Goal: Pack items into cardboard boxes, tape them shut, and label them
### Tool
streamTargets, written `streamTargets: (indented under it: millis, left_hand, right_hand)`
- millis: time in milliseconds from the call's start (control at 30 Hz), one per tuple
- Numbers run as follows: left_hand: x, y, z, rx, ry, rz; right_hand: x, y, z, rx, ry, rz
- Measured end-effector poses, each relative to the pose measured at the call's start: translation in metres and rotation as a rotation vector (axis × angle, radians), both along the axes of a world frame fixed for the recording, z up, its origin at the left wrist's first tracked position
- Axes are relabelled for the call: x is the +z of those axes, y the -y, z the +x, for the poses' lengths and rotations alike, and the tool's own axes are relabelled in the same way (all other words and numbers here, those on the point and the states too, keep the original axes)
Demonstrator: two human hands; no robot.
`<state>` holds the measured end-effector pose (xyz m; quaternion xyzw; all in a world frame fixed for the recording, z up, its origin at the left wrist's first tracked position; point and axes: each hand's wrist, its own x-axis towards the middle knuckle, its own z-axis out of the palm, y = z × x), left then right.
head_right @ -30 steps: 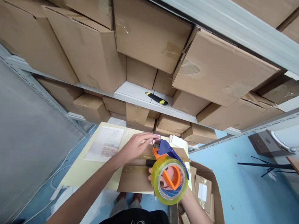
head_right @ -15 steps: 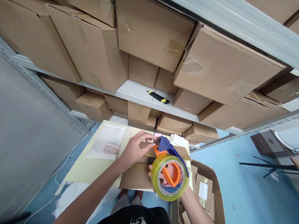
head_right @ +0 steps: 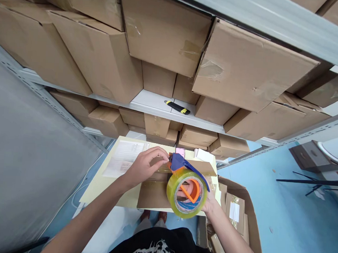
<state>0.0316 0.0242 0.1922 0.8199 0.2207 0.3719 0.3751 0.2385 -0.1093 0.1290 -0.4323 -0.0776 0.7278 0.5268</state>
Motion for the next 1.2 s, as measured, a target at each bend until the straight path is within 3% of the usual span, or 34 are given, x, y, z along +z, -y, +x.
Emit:
streamTargets:
  millis: [133, 233, 400, 567, 700, 867, 1033, 1100, 1200]
  left_hand:
    - [0.012, 0.004, -0.004, -0.001, -0.056, 0.118]
    - [0.020, 0.006, -0.004, 0.023, -0.096, 0.172]
    - [0.030, 0.004, -0.005, 0.019, -0.113, 0.108]
    - [0.030, 0.003, -0.012, 0.021, 0.040, 0.083]
    - [0.014, 0.004, -0.020, 0.019, 0.175, 0.008]
    - [-0.029, 0.005, -0.025, 0.063, 0.368, -0.114]
    - [-0.070, 0.013, -0.033, 0.288, 0.312, -0.256]
    - [-0.077, 0.019, -0.039, 0.339, 0.281, -0.331]
    - [-0.079, 0.029, -0.049, 0.269, 0.319, -0.513]
  right_hand:
    - [0.001, 0.002, -0.005, -0.013, -0.092, -0.024]
    - [0.003, 0.005, -0.007, -0.007, -0.044, 0.051]
    - [0.011, 0.013, -0.002, 0.008, 0.292, 0.164]
    - [0.035, 0.018, 0.018, 0.184, 0.585, 0.269]
    - [0.059, 0.021, 0.036, 0.244, 0.835, 0.290]
    - [0.079, 0.008, 0.035, 0.372, 1.108, 0.442]
    - [0.077, -0.009, 0.019, 0.426, 1.477, 0.609]
    - [0.073, -0.010, 0.018, 0.459, 1.551, 0.707]
    - [0.069, -0.006, 0.022, 0.507, 1.661, 0.811]
